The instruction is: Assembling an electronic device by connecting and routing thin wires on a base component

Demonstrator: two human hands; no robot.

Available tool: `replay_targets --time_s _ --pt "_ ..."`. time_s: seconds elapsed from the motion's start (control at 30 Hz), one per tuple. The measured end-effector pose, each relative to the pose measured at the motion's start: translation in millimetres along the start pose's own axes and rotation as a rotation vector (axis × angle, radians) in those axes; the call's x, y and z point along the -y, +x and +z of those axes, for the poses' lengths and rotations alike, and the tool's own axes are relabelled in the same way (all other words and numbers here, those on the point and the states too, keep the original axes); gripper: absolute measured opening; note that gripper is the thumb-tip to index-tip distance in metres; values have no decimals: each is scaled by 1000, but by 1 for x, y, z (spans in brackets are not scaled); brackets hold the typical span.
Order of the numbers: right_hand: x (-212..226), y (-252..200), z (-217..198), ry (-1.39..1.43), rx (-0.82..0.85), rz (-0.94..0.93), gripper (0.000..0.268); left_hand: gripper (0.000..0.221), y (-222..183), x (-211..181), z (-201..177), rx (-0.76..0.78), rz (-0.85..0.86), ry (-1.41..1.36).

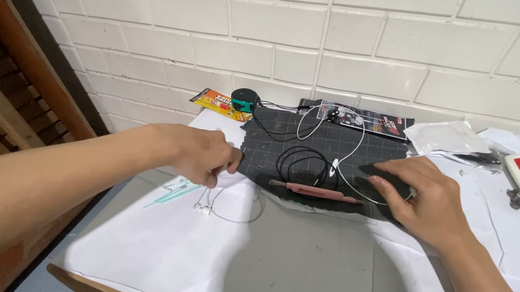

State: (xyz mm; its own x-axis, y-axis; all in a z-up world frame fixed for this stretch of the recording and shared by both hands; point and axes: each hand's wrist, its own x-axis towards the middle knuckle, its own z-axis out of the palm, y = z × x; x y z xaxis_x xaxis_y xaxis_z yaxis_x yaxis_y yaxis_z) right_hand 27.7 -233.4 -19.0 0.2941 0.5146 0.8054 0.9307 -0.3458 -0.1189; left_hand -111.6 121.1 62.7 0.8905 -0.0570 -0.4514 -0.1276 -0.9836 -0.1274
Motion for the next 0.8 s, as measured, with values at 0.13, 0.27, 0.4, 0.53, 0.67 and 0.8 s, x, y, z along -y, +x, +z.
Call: replay_targets --time_s 0.13,0.27,0.4,0.53,0.67,0.8 --pt "-4 1 5 -28 -4 9 14 39 0 -16 3 -38 80 -7" --pt "-16 -2 17 133 -49 -100 15 26 -2 -31 3 -52 117 114" --pt "-17 -5 14 141 86 -201 17 19 25 -16 3 -137 118 112" --pt "-17 -7 11 222 94 -199 19 23 36 -19 -46 -170 45 195" --pt "-13 -12 15 264 157 -77 41 30 35 -42 -85 -446 90 125" --pt "-2 -11 14 661 265 132 85 25 22 -96 -110 -792 318 6"
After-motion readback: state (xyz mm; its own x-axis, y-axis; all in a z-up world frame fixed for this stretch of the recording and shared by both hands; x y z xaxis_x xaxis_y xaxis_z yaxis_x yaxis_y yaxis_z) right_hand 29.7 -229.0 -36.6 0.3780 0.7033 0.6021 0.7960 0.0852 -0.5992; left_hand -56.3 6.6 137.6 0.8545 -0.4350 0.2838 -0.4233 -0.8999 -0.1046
